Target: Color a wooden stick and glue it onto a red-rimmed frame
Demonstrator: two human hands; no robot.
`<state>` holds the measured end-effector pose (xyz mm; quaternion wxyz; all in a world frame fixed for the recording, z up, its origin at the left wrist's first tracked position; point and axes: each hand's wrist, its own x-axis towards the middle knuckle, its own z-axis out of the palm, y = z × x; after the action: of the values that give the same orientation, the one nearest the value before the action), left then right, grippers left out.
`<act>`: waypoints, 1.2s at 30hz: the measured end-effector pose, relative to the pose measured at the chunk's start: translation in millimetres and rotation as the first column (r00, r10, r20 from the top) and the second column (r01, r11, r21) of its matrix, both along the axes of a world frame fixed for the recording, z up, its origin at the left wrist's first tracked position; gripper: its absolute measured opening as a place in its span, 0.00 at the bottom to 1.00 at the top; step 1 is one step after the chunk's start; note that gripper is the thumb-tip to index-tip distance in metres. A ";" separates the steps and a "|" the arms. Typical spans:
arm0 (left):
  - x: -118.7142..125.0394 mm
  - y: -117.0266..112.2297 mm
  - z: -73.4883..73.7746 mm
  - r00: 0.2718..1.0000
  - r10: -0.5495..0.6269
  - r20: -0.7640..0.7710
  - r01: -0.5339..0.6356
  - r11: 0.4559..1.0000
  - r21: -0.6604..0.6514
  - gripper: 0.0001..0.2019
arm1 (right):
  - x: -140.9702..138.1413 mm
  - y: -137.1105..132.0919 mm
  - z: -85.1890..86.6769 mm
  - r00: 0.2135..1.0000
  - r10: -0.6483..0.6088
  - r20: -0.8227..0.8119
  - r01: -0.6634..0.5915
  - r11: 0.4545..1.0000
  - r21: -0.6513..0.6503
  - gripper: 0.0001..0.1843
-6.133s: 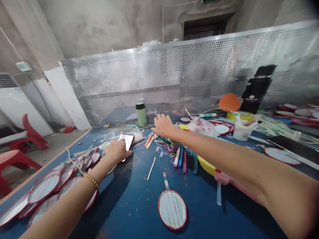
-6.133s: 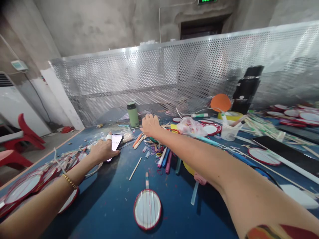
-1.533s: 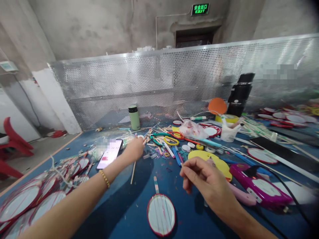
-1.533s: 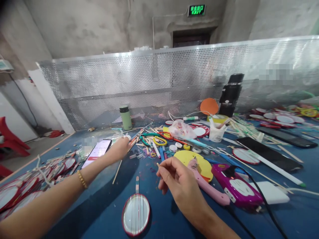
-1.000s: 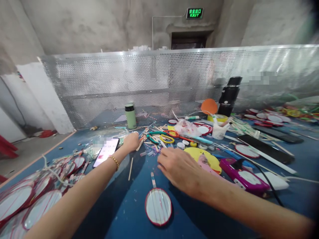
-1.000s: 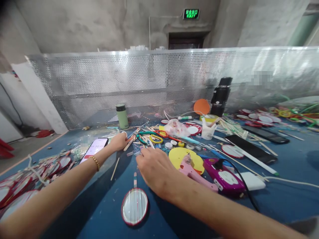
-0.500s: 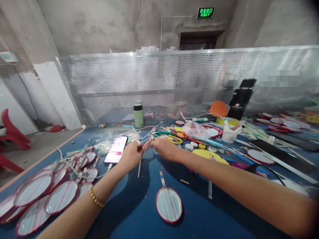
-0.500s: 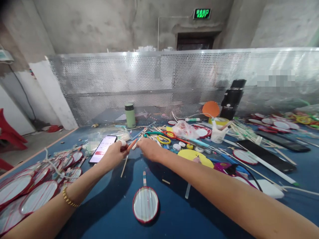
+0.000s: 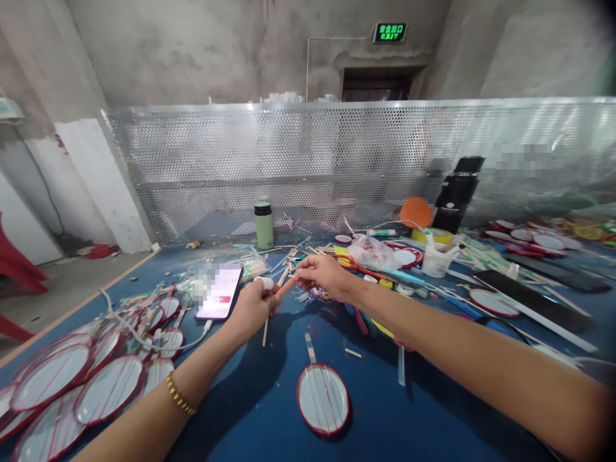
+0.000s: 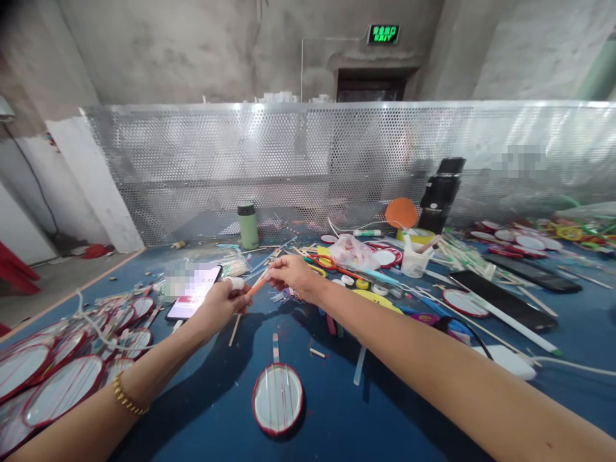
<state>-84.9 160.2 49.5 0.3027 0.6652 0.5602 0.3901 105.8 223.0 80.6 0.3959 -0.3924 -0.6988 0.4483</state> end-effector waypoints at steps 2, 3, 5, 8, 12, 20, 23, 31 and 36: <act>0.2 -0.8 1.0 0.999 0.007 0.048 -0.007 1.000 -0.001 0.04 | -0.2 0.3 2.1 1.000 0.018 -0.025 -0.018 1.000 -0.024 0.10; 0.1 -1.5 1.5 0.998 0.013 0.069 -0.013 1.000 -0.003 0.03 | -0.5 0.6 3.1 0.999 0.024 -0.035 -0.025 0.999 -0.031 0.10; -0.4 -3.5 2.1 0.994 0.027 0.102 -0.027 1.000 -0.005 0.03 | -2.2 1.3 4.1 0.998 0.035 -0.049 -0.037 0.999 -0.037 0.11; -2.2 -7.4 1.8 0.989 0.049 0.137 -0.049 0.999 -0.009 0.03 | -6.9 0.7 1.7 0.997 0.048 -0.053 -0.050 0.998 -0.028 0.11; -4.1 -10.8 2.1 0.984 0.076 0.159 -0.075 0.997 -0.016 0.03 | -13.1 -2.6 -5.1 0.999 0.051 -0.016 -0.051 0.999 0.006 0.11; -6.8 -1.8 11.4 0.988 0.107 0.116 -0.103 0.994 -0.036 0.04 | -3.1 -1.1 2.2 0.942 0.057 0.331 -0.117 0.979 0.165 0.12; -9.9 0.0 9.1 0.989 0.143 0.033 -0.143 0.989 -0.030 0.05 | 1.6 -4.0 -1.2 0.858 0.030 0.513 -0.199 0.940 0.278 0.04; -18.7 35.4 31.3 0.875 0.283 -0.393 -0.251 0.959 0.131 0.05 | 3.0 6.1 -6.8 0.752 -0.088 0.653 -0.286 0.850 0.443 0.09; -26.9 87.9 60.7 0.692 0.406 -0.596 -0.329 0.913 0.240 0.16 | 14.9 15.6 11.9 0.795 -0.186 0.578 -0.116 0.888 0.446 0.03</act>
<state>-111.9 248.1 110.3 -0.0272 0.6474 0.7271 0.2267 120.7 238.6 92.5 0.2408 -0.4231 -0.8661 0.1131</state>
